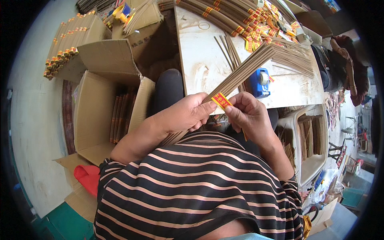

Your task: The person gathers thin wooden sticks into small bundles, wraps each bundle with a yellow and red paper label, and secures it with clear tape. Bundles are then placed into a cardboard box. The person repeats this process multiple times.

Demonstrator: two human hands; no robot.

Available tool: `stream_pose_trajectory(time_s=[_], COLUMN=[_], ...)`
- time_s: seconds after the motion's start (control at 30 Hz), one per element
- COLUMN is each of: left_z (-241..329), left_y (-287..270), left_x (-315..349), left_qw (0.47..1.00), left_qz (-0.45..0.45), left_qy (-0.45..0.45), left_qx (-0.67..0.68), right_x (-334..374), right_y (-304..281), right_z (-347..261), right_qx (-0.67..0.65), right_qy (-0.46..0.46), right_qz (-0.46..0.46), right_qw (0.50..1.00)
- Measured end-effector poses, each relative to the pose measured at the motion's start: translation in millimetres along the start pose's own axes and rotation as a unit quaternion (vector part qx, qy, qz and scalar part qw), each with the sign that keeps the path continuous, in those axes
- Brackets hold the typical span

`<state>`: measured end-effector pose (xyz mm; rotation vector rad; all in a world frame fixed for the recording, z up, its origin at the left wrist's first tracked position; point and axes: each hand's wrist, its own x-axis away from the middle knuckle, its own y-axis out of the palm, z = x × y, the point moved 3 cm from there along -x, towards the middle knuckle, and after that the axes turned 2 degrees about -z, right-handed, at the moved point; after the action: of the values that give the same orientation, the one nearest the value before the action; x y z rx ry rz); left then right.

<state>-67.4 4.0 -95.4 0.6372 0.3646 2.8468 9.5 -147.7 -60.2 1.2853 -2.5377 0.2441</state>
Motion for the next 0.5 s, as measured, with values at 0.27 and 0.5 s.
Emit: stream_pose_trajectory(time_s=[0.27,0.5], left_z=[16,18], left_y=[-27,-28], left_x=[-11,-15], left_qw=[0.998,0.998], left_qz=[0.006,-0.005], left_qy=[0.036,0.040], left_qx=[0.050,0.040], right_x=[-16,-17], right_y=[5,6], right_z=[8,14], right_qx=[-0.079,-0.070], right_qy=[-0.069,-0.051], right_qz=[0.024,0.064], right_qw=[0.994,0.994])
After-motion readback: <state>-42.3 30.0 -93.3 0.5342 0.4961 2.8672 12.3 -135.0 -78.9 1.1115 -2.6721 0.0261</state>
